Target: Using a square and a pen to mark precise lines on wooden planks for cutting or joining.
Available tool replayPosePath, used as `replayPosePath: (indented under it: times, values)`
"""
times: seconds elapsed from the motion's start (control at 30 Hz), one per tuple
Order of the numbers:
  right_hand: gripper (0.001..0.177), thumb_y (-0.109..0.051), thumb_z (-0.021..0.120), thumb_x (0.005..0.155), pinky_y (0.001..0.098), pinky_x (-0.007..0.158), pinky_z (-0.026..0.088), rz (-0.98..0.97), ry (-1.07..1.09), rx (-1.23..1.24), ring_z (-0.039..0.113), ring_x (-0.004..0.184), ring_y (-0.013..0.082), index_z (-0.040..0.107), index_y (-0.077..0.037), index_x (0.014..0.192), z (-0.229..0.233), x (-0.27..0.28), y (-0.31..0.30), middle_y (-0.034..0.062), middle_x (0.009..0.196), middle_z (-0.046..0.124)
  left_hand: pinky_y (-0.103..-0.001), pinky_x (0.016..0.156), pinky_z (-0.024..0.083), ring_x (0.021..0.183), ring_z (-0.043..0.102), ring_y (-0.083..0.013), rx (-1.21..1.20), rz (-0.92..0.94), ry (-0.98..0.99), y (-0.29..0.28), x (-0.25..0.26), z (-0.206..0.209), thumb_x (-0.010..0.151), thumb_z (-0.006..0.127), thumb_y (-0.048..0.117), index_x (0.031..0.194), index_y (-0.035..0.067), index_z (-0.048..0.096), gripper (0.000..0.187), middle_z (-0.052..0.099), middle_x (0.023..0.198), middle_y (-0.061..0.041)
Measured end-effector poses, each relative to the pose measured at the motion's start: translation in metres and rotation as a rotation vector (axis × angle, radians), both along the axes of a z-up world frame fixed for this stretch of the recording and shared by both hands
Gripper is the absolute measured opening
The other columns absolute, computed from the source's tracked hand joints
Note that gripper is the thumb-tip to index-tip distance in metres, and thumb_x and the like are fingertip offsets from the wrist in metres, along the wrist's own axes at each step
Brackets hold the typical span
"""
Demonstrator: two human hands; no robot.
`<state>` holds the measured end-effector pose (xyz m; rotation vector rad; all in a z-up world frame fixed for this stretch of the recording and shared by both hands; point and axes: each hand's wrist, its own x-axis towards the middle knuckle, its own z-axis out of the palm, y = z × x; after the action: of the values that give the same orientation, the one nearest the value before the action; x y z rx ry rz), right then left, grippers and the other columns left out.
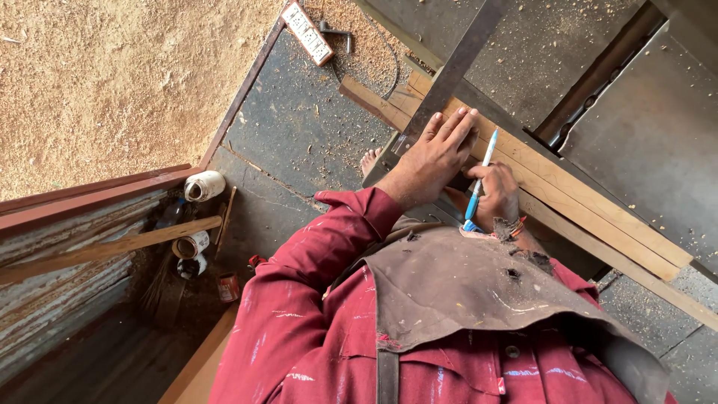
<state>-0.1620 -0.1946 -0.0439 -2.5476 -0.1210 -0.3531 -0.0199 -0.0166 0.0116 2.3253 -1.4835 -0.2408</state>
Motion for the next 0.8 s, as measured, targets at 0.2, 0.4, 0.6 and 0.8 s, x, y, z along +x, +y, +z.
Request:
replayPosePath:
  times: [0.2,0.4,0.6,0.8]
  values:
    - [0.046,-0.027,0.092,0.078,0.0442,0.083,0.053,-0.007,-0.016,0.043,0.065,0.094,0.0324,0.062,-0.003,0.104,0.028,0.014,0.014,0.0130,0.098,0.067,-0.057,0.124,0.024,0.154,0.023,-0.0364,0.016,0.000,-0.018,0.002,0.002,-0.001,0.083,0.064,0.019,0.151,-0.007,0.041,0.076,0.026,0.162,-0.025]
    - [0.039,-0.021,0.087,0.081,0.0430,0.083,0.054,-0.020,-0.009,0.026,0.066,0.096,0.0320,0.062,-0.004,0.106,0.013,0.006,0.006,0.0128,0.100,0.068,-0.056,0.125,0.024,0.154,0.022,-0.0362,0.037,-0.015,0.030,0.001,0.006,0.007,0.078,0.067,0.013,0.150,-0.007,0.041,0.079,0.027,0.161,-0.023]
    - [0.031,-0.021,0.078,0.088,0.0439,0.080,0.054,-0.028,-0.055,0.058,0.067,0.090,0.0324,0.063,-0.001,0.106,0.043,0.024,0.017,0.0159,0.096,0.068,-0.057,0.125,0.024,0.154,0.023,-0.0358,0.046,-0.021,0.103,0.001,0.005,-0.003,0.076,0.069,0.016,0.149,-0.003,0.043,0.080,0.027,0.161,-0.023]
    - [0.019,-0.007,0.054,0.111,0.0321,0.076,0.054,-0.082,0.081,0.455,0.068,0.086,0.0205,0.069,0.005,0.116,0.091,0.096,0.023,0.0124,0.102,0.072,-0.058,0.121,0.025,0.152,0.027,-0.0382,-0.030,-0.014,0.045,-0.001,0.004,-0.011,0.081,0.066,0.015,0.138,-0.003,0.055,0.060,0.035,0.158,-0.023]
